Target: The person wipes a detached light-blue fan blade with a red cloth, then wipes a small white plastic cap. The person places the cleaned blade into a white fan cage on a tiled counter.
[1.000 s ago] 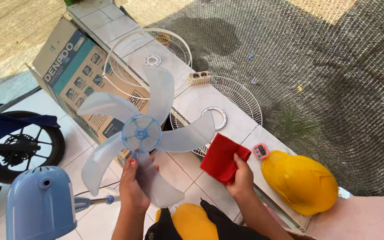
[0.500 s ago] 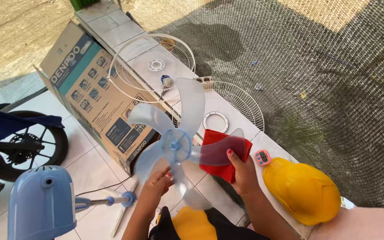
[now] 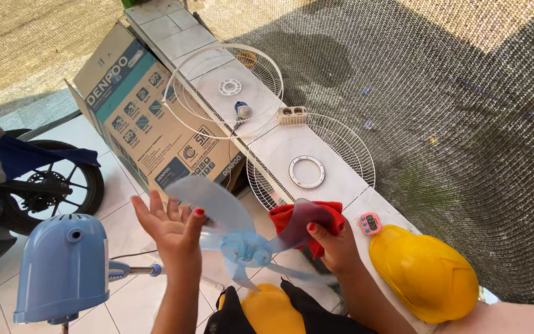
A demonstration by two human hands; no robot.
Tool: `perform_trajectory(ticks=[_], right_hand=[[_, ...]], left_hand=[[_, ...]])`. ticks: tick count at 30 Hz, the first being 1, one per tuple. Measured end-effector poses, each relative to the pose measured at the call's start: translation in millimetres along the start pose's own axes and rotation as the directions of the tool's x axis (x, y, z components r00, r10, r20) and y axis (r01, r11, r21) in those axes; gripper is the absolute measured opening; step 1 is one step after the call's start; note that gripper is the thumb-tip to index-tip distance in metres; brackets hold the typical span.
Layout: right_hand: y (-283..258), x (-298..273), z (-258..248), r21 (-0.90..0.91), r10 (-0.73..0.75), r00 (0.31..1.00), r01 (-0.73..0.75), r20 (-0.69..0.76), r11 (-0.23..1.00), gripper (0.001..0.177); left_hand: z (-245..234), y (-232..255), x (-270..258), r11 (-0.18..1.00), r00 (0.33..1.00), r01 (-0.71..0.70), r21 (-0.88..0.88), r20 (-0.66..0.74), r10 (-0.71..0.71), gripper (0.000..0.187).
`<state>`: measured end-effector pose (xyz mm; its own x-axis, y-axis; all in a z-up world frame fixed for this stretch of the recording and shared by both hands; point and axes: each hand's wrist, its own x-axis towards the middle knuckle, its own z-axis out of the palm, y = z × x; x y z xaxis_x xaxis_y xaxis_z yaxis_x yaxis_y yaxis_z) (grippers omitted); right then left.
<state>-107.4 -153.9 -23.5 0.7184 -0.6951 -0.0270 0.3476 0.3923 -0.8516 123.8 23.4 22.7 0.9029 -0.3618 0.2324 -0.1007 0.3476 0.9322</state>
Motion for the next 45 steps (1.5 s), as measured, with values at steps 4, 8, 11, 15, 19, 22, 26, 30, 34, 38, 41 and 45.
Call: perform_trajectory(ticks=[4, 8, 11, 15, 19, 22, 26, 30, 34, 38, 41, 45], right_hand=[[-12.9, -3.7, 10.2, 0.165, -0.034, 0.997, 0.023, 0.065, 0.986, 0.043], [-14.4, -1.5, 22.1, 0.202, 0.044, 0.997, -0.03, -0.065, 0.979, 0.046], [-10.8, 3.6, 23.9, 0.213, 0.068, 0.987, -0.036, -0.146, 0.976, 0.045], [-14.9, 19.5, 10.0, 0.274, 0.036, 0.911, 0.086, -0.411, 0.958, 0.044], [-13.4, 28.8, 3.0, -0.143, -0.465, 0.651, 0.485, -0.599, 0.863, 0.039], [1.1, 24.3, 20.6, -0.535, -0.518, 0.698, 0.226, -0.494, 0.814, 0.039], [19.2, 2.0, 60.9, -0.754, -0.387, 0.657, 0.626, 0.647, -0.198, 0.057], [8.2, -0.5, 77.5, -0.732, -0.292, 0.673, 0.644, 0.68, -0.22, 0.055], [-14.7, 25.7, 60.8, -0.853, -0.471, 0.72, 0.495, 0.51, -0.167, 0.062], [3.2, 13.6, 53.3, -0.867, -0.592, 0.665, 0.482, 0.456, -0.127, 0.057], [22.4, -6.2, 46.5, -0.821, -0.439, 0.705, 0.546, 0.557, -0.167, 0.058], [32.3, -13.1, 29.7, -0.816, -0.422, 0.701, 0.527, 0.575, -0.237, 0.053]], left_hand=[[-17.2, -20.5, 12.1, 0.893, 0.895, 0.407, 0.195, 0.109, -0.432, 0.061], [-17.6, -40.6, 9.7, 0.801, 0.772, 0.598, -0.007, 0.273, -0.574, 0.031], [-10.2, -39.7, 2.7, 0.791, 0.837, 0.531, -0.303, 0.33, -0.436, 0.027], [-4.1, -11.1, 8.7, 0.789, 0.879, 0.47, -0.396, 0.295, -0.375, 0.023], [5.4, 18.1, 14.8, 0.78, 0.901, 0.433, -0.451, 0.238, -0.362, 0.028], [15.5, 27.2, 9.8, 0.76, 0.888, 0.459, -0.459, 0.254, -0.383, 0.032], [15.2, 26.3, 9.9, 0.697, 0.858, 0.504, -0.51, 0.204, -0.471, 0.03], [-1.9, 21.3, 14.7, 0.758, 0.886, 0.462, -0.46, 0.203, -0.417, 0.028], [-4.1, 12.7, 4.4, 0.765, 0.866, 0.498, -0.408, 0.267, -0.422, 0.028], [-3.8, 12.6, -1.4, 0.753, 0.838, 0.542, -0.373, 0.302, -0.454, 0.035], [-5.5, 18.9, 4.2, 0.715, 0.832, 0.552, -0.428, 0.224, -0.508, 0.042], [-6.9, 19.3, 2.8, 0.659, 0.813, 0.576, -0.484, 0.256, -0.522, 0.038]])
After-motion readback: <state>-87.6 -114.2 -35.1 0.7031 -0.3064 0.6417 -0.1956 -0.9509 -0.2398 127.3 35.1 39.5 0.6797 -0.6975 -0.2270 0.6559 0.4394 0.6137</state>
